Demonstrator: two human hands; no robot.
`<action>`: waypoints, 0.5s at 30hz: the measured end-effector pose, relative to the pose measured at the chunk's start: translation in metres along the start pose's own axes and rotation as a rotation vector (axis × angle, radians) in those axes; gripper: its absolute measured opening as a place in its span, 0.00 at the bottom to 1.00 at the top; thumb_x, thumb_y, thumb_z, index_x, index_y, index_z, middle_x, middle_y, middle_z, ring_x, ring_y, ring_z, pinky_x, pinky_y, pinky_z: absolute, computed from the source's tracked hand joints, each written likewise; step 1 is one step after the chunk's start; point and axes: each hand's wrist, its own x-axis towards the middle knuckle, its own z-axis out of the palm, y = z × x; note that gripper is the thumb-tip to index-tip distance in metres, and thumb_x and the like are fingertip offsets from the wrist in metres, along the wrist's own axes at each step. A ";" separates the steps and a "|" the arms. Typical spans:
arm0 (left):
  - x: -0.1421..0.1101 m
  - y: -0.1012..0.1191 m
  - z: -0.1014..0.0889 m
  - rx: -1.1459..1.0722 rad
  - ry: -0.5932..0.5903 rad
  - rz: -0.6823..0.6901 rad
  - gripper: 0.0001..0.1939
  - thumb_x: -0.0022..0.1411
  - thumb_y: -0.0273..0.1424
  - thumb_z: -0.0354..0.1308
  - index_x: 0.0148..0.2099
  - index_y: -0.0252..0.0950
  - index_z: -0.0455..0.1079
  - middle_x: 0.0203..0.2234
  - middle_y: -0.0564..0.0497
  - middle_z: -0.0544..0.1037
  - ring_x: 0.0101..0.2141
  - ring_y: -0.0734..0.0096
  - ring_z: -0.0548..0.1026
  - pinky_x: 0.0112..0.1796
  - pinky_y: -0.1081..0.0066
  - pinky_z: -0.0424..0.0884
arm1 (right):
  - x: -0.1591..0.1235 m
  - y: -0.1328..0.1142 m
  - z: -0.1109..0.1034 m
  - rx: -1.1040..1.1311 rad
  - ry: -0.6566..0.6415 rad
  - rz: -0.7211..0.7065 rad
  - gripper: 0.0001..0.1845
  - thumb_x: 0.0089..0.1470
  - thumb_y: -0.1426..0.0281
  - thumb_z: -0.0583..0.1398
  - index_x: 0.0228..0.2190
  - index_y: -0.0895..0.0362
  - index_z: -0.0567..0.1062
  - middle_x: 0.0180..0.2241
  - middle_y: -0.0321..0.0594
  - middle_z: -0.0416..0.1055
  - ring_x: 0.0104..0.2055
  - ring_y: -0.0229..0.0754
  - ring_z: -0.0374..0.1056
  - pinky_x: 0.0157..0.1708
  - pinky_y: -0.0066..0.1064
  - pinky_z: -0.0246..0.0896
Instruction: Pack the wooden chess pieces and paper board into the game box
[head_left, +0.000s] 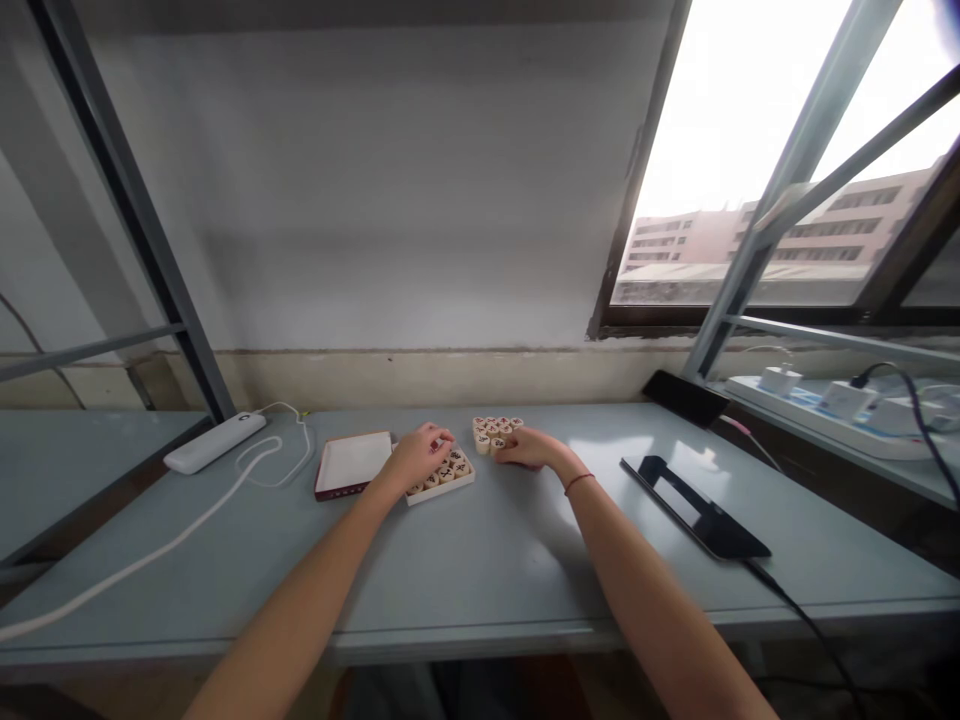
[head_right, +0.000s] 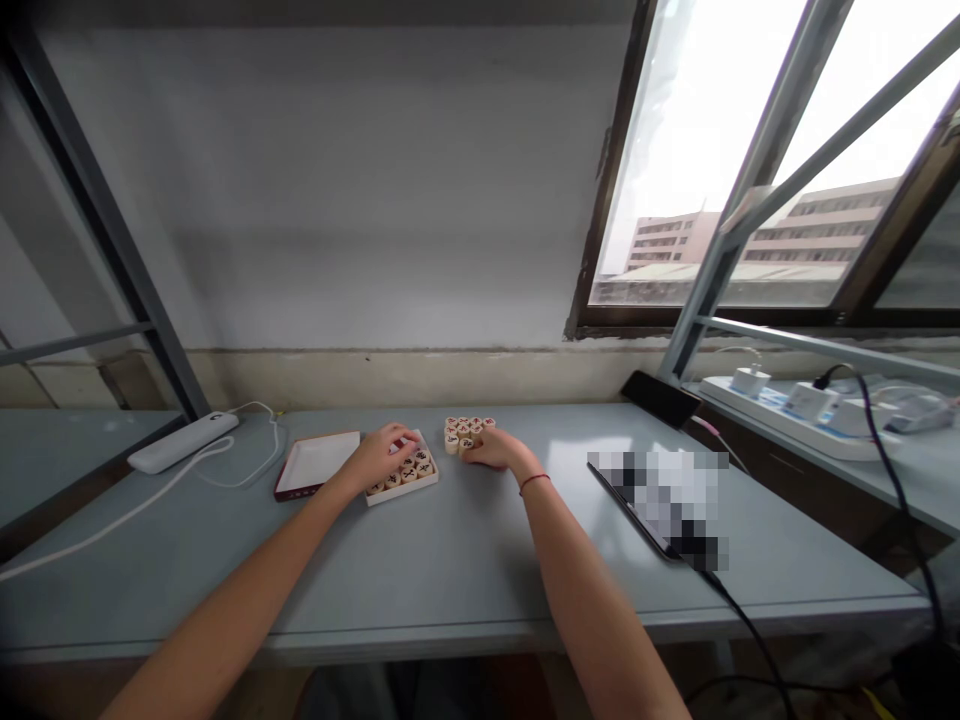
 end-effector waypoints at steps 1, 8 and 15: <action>0.000 0.000 0.000 0.001 -0.006 -0.001 0.14 0.60 0.39 0.47 0.39 0.40 0.71 0.39 0.51 0.72 0.32 0.71 0.72 0.40 0.71 0.66 | 0.000 -0.001 0.001 -0.024 0.020 -0.001 0.16 0.43 0.60 0.58 0.16 0.56 0.61 0.13 0.30 0.52 0.16 0.32 0.51 0.16 0.26 0.43; 0.000 0.002 -0.001 0.014 -0.020 -0.013 0.14 0.60 0.38 0.46 0.38 0.40 0.71 0.38 0.51 0.72 0.32 0.71 0.72 0.39 0.72 0.66 | 0.003 -0.007 0.006 -0.203 0.122 -0.024 0.16 0.43 0.60 0.57 0.15 0.57 0.62 0.17 0.35 0.60 0.20 0.35 0.56 0.18 0.28 0.42; 0.000 0.004 -0.003 0.035 -0.052 -0.032 0.15 0.60 0.38 0.46 0.39 0.40 0.72 0.38 0.50 0.72 0.34 0.69 0.71 0.41 0.71 0.65 | 0.004 -0.007 0.007 -0.237 0.129 -0.016 0.14 0.47 0.61 0.55 0.20 0.57 0.70 0.23 0.41 0.68 0.27 0.40 0.63 0.20 0.28 0.46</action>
